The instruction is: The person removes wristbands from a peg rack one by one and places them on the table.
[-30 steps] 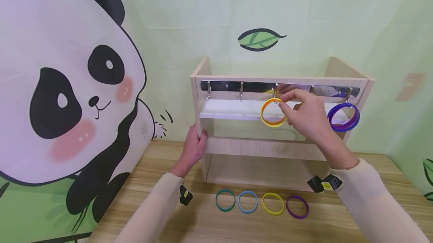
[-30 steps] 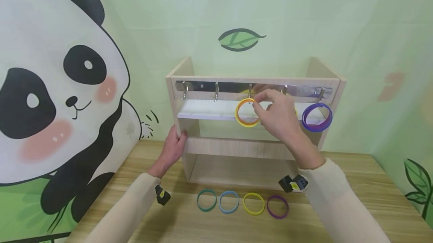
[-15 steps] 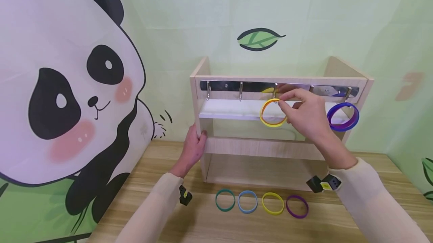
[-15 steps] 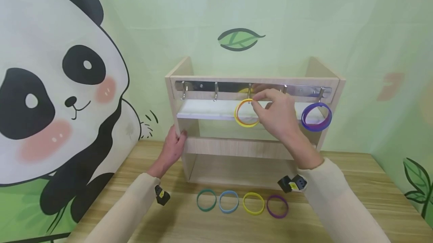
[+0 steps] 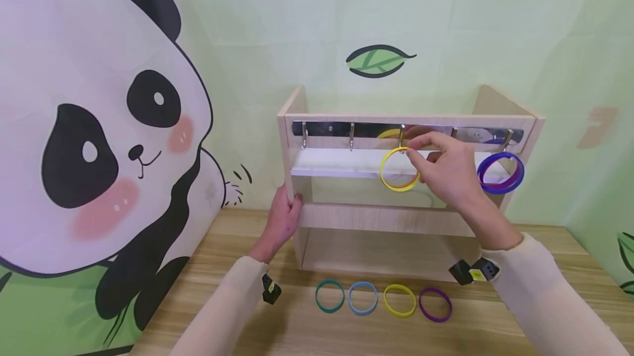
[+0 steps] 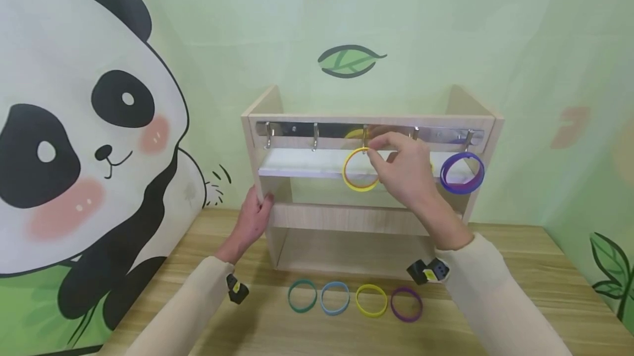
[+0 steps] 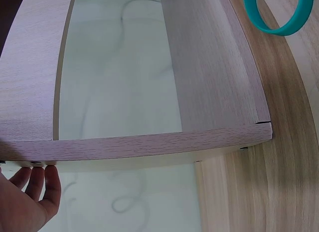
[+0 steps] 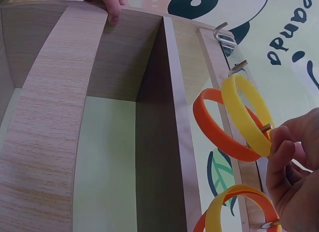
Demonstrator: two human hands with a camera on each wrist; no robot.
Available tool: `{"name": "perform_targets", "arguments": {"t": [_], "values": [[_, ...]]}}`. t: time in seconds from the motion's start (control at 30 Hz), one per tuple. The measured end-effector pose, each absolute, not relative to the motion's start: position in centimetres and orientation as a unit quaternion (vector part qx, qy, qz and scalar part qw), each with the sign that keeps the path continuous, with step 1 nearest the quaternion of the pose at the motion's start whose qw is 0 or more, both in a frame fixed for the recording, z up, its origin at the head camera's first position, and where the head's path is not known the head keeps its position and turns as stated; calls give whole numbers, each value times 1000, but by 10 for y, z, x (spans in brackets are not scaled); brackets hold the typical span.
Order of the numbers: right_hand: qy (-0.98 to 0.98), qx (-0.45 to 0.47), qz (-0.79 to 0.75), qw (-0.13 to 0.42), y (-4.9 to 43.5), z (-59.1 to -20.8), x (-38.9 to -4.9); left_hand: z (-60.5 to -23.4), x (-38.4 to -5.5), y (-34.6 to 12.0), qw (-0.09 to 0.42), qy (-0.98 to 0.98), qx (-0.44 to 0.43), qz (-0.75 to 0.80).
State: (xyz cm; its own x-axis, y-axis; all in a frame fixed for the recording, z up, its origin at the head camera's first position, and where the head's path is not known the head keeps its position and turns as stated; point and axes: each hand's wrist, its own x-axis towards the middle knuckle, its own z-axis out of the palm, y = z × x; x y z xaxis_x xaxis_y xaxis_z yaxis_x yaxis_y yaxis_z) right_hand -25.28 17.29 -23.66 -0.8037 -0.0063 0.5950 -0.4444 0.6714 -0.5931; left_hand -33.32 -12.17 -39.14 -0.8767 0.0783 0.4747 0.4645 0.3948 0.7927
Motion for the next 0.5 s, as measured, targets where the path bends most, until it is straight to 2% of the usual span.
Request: {"name": "perform_targets", "arguments": {"t": [0.5], "values": [[-866, 144, 378, 294, 172, -237, -246, -392, -332, -121, 189, -820, -159, -517]]}}
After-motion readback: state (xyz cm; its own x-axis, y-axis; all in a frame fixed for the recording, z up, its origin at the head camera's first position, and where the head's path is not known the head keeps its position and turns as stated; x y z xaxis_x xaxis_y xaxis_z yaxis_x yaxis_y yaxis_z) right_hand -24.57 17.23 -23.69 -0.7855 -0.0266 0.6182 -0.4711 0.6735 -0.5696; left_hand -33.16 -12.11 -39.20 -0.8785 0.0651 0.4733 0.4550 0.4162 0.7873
